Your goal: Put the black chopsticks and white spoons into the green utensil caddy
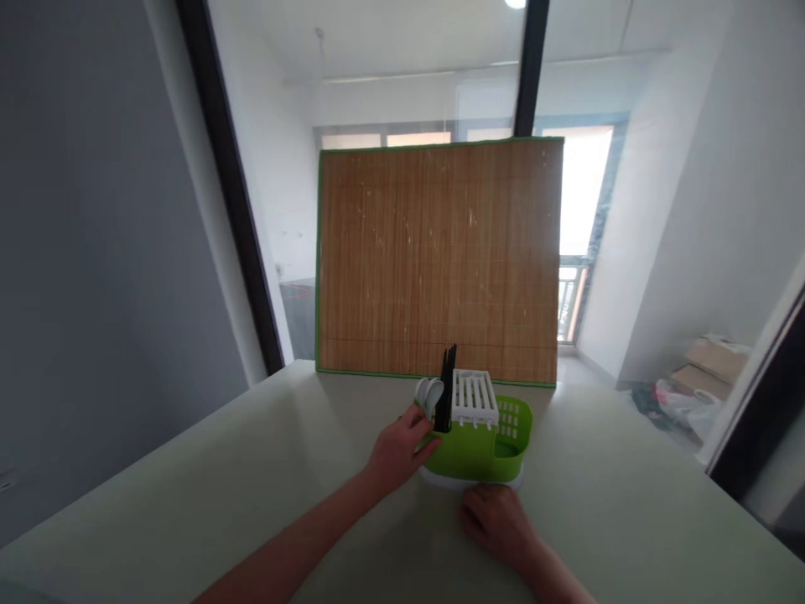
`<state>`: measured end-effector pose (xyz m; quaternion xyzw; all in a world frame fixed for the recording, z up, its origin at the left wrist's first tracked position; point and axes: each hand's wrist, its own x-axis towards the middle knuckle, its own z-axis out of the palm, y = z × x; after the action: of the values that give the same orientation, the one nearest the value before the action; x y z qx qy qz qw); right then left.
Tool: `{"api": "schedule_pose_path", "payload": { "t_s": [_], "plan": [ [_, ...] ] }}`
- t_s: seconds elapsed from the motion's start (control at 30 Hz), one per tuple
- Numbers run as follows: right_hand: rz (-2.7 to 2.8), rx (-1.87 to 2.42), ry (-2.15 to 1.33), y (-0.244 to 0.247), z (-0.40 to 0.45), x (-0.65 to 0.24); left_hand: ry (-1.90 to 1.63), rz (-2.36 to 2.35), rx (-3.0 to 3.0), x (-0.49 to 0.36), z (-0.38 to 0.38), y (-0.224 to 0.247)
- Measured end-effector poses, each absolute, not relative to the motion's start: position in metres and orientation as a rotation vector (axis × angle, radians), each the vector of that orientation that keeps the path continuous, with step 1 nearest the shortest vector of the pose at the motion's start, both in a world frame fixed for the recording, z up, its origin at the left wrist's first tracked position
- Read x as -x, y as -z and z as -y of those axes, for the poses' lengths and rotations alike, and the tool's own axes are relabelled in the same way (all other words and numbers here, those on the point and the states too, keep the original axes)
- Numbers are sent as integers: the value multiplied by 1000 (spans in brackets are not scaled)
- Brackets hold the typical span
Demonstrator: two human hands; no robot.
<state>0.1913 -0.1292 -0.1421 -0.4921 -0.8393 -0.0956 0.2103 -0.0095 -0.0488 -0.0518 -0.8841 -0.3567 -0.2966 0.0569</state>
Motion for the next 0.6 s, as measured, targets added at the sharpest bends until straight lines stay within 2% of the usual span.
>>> {"api": "schedule_pose_path", "payload": {
  "t_s": [0.27, 0.43, 0.6],
  "plan": [
    [2332, 1340, 312, 143, 129, -195, 968, 1181, 2702, 16, 65, 43],
    [2331, 1360, 291, 144, 127, -199, 1076, 1449, 2436, 12, 43, 13],
    [2318, 1333, 252, 146, 126, -202, 785, 1499, 2456, -10, 6, -7]
  ]
}}
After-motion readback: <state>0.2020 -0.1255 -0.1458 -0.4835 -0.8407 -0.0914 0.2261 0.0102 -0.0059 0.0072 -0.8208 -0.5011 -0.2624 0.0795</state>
